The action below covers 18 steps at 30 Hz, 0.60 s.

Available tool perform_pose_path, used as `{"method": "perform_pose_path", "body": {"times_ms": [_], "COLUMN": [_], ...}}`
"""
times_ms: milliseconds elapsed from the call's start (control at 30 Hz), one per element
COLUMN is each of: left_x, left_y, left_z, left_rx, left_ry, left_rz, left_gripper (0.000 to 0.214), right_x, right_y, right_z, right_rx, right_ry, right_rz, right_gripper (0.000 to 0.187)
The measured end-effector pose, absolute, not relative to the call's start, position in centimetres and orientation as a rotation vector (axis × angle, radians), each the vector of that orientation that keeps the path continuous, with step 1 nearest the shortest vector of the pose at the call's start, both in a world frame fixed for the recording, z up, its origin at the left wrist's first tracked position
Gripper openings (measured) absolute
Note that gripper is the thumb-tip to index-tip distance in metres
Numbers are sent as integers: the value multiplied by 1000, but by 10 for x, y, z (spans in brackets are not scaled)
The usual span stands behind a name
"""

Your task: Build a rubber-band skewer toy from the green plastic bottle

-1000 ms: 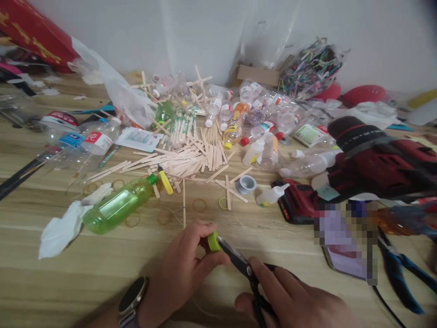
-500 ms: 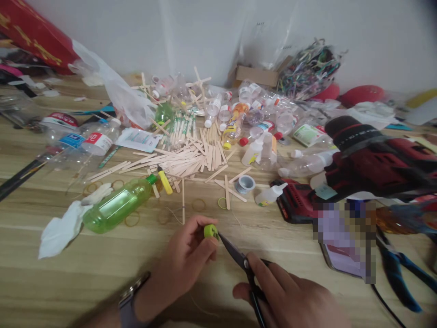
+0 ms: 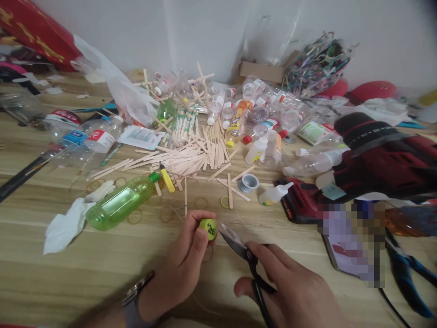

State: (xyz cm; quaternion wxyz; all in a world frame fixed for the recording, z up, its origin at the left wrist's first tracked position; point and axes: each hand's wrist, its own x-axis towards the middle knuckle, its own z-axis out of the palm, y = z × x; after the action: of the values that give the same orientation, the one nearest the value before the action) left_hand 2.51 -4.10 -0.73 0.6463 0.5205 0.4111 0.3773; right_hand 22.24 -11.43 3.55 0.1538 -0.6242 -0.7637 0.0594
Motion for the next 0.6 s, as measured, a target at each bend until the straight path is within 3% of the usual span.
{"method": "perform_pose_path", "body": {"times_ms": [400, 600], "left_x": [24, 23], "left_y": [-44, -45], "left_z": [0, -7], "left_rx": [1736, 1974], "left_ry": [1071, 1050], "left_rz": [884, 972], "left_gripper": [25, 23], "right_x": [210, 211], "right_y": [-118, -118], "right_z": [34, 40], "right_rx": [-1808, -1788], "right_ry": [-2277, -2378], "right_rz": [125, -168], "right_gripper": [38, 43]}}
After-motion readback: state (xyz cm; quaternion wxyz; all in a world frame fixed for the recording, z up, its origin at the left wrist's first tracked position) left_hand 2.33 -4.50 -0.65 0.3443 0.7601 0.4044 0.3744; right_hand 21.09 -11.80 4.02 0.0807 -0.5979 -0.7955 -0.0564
